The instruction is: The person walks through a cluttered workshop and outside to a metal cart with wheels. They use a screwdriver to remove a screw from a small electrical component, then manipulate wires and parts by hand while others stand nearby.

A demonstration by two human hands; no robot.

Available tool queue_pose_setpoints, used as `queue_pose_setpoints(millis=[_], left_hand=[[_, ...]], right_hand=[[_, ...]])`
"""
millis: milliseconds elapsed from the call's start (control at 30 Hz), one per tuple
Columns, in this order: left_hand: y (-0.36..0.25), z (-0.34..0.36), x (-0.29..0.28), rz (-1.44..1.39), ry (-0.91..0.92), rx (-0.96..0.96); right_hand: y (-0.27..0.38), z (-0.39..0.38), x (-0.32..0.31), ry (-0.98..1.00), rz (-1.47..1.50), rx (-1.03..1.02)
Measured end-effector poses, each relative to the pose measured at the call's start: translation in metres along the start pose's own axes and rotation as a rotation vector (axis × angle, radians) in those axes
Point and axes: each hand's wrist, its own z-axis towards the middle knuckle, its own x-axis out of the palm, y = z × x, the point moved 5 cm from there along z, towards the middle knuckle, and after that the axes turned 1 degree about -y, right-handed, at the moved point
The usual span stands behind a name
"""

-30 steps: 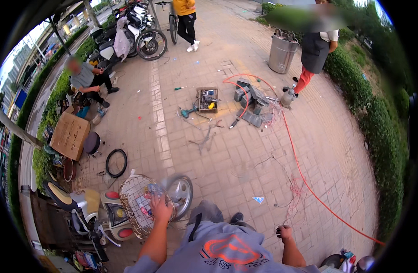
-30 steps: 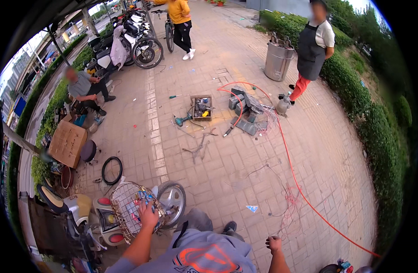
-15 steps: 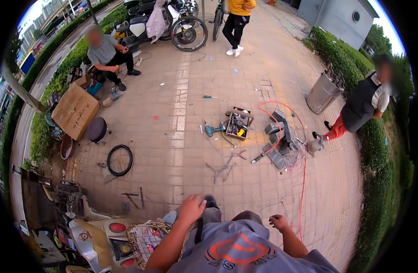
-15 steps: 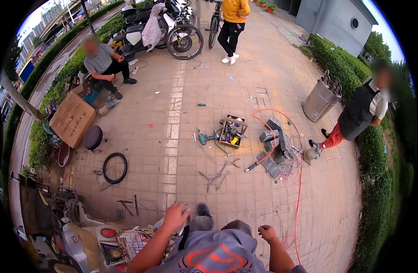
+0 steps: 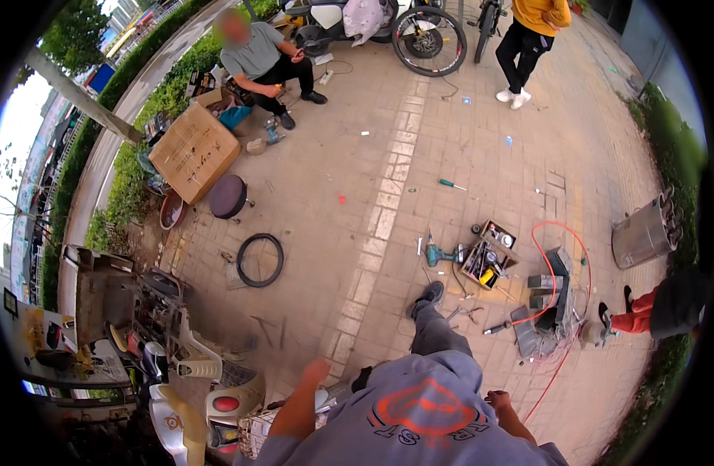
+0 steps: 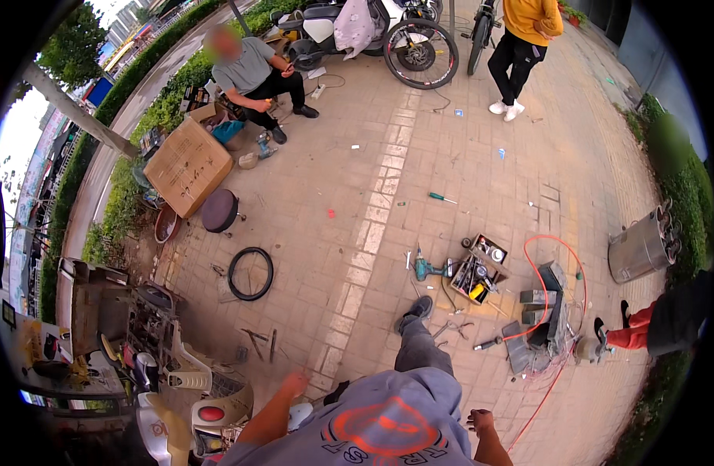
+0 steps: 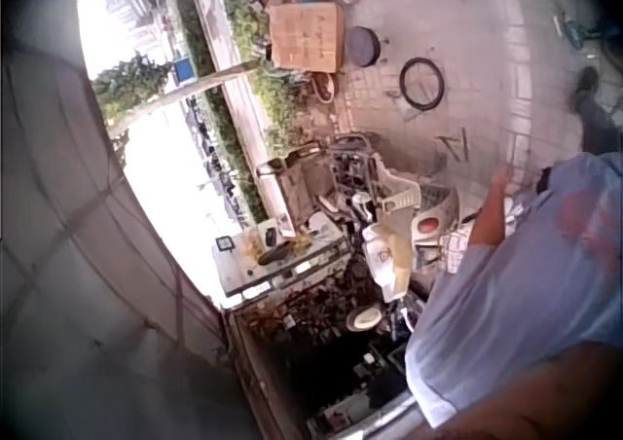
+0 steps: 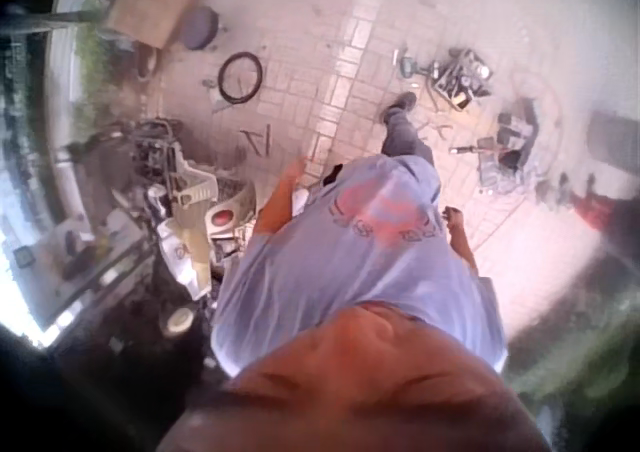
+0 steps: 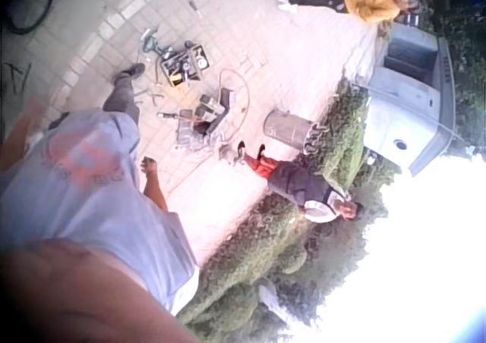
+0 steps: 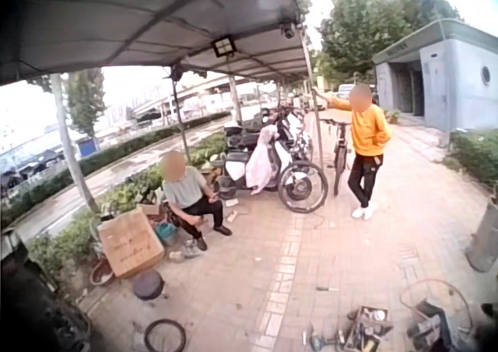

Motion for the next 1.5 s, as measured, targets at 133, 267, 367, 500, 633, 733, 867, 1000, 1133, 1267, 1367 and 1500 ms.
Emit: queue_pose_setpoints(millis=[133, 267, 367, 500, 633, 733, 867, 1000, 1133, 1267, 1367, 1500], left_hand=[[0.042, -0.028, -0.035, -0.378, -0.318, -0.254], [0.015, 0.031, -0.067, -0.706, -0.125, -0.485], [-0.114, 0.087, -0.205, -0.78, -0.297, -0.237], [-0.24, 0.134, -0.334, -0.691, -0.292, 0.078], [-0.267, 0.224, -0.393, -0.651, -0.268, 0.14], [-0.245, 0.318, -0.411, -0.454, -0.25, 0.036], [-0.242, 0.373, -0.444, -0.09, -0.069, 0.016], [-0.304, 0.411, -0.507, 0.105, -0.115, 0.207], [-0.364, 0.463, -0.503, 0.212, -0.216, 0.389], [-0.423, 0.503, -0.458, 0.09, -0.288, 0.52], [-0.45, 0.507, -0.414, -0.078, -0.278, 0.537], [-0.466, 0.51, -0.385, -0.151, -0.144, 0.48]], right_hand=[[0.161, 0.055, 0.015, 0.017, -0.118, -0.078], [0.387, 0.078, 0.043, 0.076, -0.145, -0.396], [0.553, 0.065, 0.072, 0.079, -0.116, -0.617], [0.696, 0.049, 0.124, 0.112, -0.14, -0.833], [0.746, 0.063, 0.166, 0.057, -0.197, -0.836], [0.72, 0.115, 0.174, -0.187, -0.582, -0.671], [0.659, 0.178, 0.132, -0.5, -0.669, -0.254], [0.763, 0.152, 0.152, -0.696, -0.814, -0.614], [0.858, 0.188, 0.208, -0.522, -0.734, -1.044], [0.853, 0.342, 0.267, -0.033, -0.504, -0.633], [0.804, 0.477, 0.309, 0.045, -0.487, -0.418], [0.785, 0.557, 0.342, 0.086, -0.281, -0.261]])
